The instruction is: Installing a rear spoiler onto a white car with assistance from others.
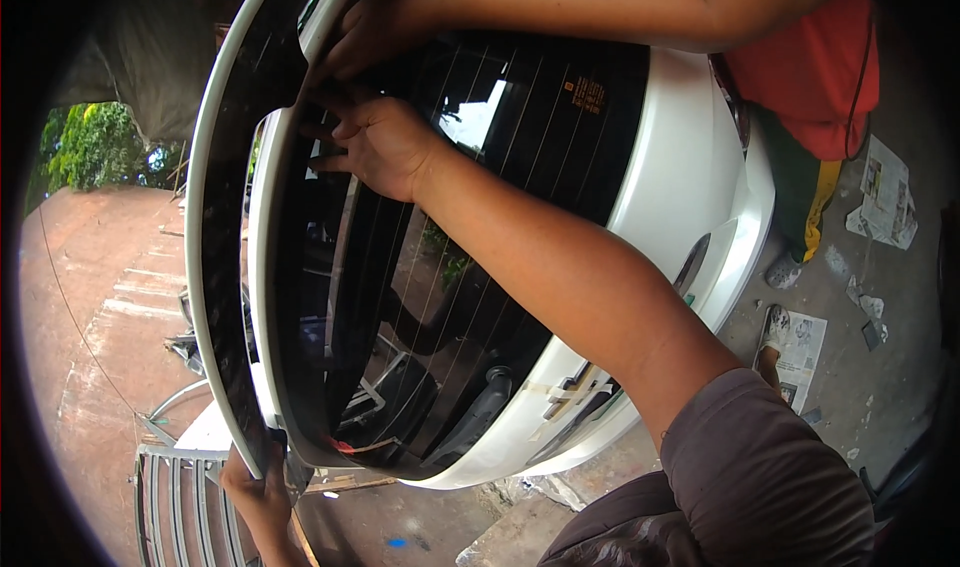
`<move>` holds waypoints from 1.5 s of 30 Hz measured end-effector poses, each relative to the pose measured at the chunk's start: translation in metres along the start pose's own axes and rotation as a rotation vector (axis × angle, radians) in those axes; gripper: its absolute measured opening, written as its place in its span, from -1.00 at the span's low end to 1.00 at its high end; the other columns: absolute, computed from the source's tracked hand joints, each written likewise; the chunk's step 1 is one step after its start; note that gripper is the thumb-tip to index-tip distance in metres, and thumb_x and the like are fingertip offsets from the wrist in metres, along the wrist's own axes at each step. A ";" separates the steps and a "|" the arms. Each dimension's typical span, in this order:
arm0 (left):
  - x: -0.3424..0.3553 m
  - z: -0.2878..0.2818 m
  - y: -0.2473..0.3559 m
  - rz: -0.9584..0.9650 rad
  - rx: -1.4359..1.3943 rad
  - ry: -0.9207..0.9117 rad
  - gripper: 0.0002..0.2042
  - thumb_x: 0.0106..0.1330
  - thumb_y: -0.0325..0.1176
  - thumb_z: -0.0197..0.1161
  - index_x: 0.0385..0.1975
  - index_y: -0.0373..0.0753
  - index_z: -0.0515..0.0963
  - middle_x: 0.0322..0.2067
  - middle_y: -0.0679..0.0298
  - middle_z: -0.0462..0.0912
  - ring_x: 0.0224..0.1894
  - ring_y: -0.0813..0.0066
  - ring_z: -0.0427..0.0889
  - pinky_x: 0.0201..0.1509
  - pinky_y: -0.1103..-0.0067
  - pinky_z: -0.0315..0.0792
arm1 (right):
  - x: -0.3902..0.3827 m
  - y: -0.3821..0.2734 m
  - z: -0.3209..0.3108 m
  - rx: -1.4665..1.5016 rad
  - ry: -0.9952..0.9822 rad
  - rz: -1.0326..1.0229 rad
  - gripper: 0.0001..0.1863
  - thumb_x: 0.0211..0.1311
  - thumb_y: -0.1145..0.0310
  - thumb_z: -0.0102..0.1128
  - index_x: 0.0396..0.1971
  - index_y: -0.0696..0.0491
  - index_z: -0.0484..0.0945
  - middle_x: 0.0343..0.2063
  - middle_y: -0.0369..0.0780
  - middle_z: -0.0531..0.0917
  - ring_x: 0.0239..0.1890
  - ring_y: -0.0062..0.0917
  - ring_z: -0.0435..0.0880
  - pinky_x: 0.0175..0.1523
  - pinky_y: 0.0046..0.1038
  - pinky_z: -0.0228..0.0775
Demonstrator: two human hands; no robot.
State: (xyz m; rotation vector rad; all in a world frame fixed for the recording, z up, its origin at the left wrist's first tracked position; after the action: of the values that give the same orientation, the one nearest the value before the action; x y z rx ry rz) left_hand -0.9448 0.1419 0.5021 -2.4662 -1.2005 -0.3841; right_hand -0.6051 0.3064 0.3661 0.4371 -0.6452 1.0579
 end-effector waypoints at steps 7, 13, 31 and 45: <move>0.003 0.000 -0.003 0.000 0.031 0.033 -0.92 0.23 -0.53 0.29 -0.36 -0.41 0.55 -0.54 0.13 0.63 -0.49 0.44 0.55 -0.31 0.46 0.44 | 0.006 -0.005 -0.002 0.010 -0.012 0.014 -0.15 0.07 0.55 -0.02 0.48 -0.14 0.18 0.41 -0.27 0.36 0.39 -0.23 0.40 0.40 0.16 0.14; -0.003 -0.003 0.002 0.059 -0.109 0.048 -0.65 0.18 -0.62 0.26 0.01 -0.48 0.59 -0.28 -0.01 0.73 -0.29 0.43 0.62 -0.05 0.47 0.50 | 0.005 0.002 -0.003 -0.038 -0.058 0.064 -0.14 0.06 0.53 0.00 0.47 -0.19 0.18 0.45 -0.32 0.32 0.35 -0.23 0.43 0.31 0.03 0.26; -0.003 -0.005 -0.002 0.090 -0.134 0.039 -0.26 -0.03 -0.75 0.14 0.35 -0.41 0.41 -0.18 -0.27 0.68 -0.12 -0.10 0.74 0.09 0.36 0.51 | 0.004 0.002 -0.018 0.104 -0.121 0.186 -0.16 0.11 0.47 0.15 0.47 -0.25 0.23 0.39 -0.41 0.40 0.19 -0.33 0.58 0.23 -0.06 0.44; -0.004 -0.003 -0.003 -0.031 -0.145 -0.023 -0.26 0.01 -0.78 0.12 0.36 -0.38 0.41 -0.11 -0.25 0.68 -0.03 0.01 0.73 0.19 0.32 0.46 | 0.000 0.002 -0.019 0.117 -0.111 0.202 -0.17 0.14 0.41 0.22 0.47 -0.28 0.24 0.35 -0.40 0.44 0.20 -0.32 0.56 0.22 -0.07 0.45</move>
State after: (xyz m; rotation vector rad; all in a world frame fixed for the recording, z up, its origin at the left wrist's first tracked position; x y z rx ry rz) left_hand -0.9503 0.1391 0.5039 -2.5835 -1.2624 -0.4672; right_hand -0.6011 0.3190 0.3520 0.5434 -0.7394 1.2737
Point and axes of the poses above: each hand's wrist, its own x-axis towards the middle knuckle, its own z-axis out of the palm, y = z × x, the point moved 6 cm from there along x, towards the middle knuckle
